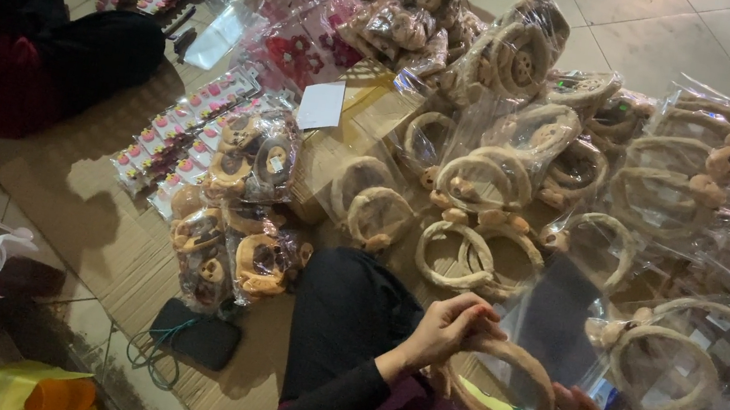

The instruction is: The person sits on the floor and packs plush animal headbands into clear plastic bags. They insert each headband into a bag, smooth the plastic, and place a white paper insert inside before setting the packaged item aside.

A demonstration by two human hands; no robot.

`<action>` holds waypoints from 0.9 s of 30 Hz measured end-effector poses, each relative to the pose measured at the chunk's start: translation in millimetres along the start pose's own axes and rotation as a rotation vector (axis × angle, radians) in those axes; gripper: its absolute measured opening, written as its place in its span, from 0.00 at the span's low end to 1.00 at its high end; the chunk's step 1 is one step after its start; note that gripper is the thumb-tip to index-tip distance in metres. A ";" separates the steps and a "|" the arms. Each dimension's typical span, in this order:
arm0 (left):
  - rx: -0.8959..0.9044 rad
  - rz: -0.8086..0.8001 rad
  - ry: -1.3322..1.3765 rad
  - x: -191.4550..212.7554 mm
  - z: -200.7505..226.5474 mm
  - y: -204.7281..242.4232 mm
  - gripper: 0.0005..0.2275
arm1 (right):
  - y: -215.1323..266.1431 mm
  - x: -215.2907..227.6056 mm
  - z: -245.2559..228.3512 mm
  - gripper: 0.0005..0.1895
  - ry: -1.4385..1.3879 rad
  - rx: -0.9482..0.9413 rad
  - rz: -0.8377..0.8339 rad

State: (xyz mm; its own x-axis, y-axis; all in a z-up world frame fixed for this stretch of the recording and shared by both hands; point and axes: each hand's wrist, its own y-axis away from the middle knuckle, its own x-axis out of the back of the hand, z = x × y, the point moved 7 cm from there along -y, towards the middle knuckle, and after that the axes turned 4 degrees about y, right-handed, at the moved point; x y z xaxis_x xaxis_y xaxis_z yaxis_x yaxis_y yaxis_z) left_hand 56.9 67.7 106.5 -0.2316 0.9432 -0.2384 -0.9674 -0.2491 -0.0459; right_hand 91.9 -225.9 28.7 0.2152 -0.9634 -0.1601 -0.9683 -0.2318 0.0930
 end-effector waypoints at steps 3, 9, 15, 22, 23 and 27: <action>0.032 -0.017 0.197 -5.7 12.4 0.9 0.11 | -1.2 -6.9 -7.4 0.16 0.013 0.006 0.039; 0.013 0.098 -0.077 5.9 1.5 -0.8 0.09 | -39.7 61.8 90.4 0.29 -0.096 -1.006 -0.008; -0.105 0.041 -0.154 0.9 19.9 3.6 0.11 | -18.6 52.7 1.3 0.09 0.040 0.257 0.210; -0.127 0.108 -0.147 3.0 22.9 6.0 0.11 | -63.5 70.5 71.1 0.45 -0.296 -0.110 -0.253; -0.143 0.119 -0.155 3.0 23.5 6.7 0.11 | -59.2 66.7 84.2 0.49 -0.253 -0.275 -0.103; -0.168 0.129 -0.170 0.9 21.1 8.3 0.11 | -23.8 21.8 34.1 0.48 0.049 -0.151 -0.269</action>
State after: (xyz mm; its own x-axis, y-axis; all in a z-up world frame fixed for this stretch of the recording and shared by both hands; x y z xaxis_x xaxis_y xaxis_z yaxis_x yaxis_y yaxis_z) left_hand 46.5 71.1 126.4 -0.3797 0.9210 -0.0869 -0.9015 -0.3895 -0.1890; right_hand 115.3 -236.8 -10.5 0.4709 -0.8691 -0.1513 -0.8467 -0.4934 0.1991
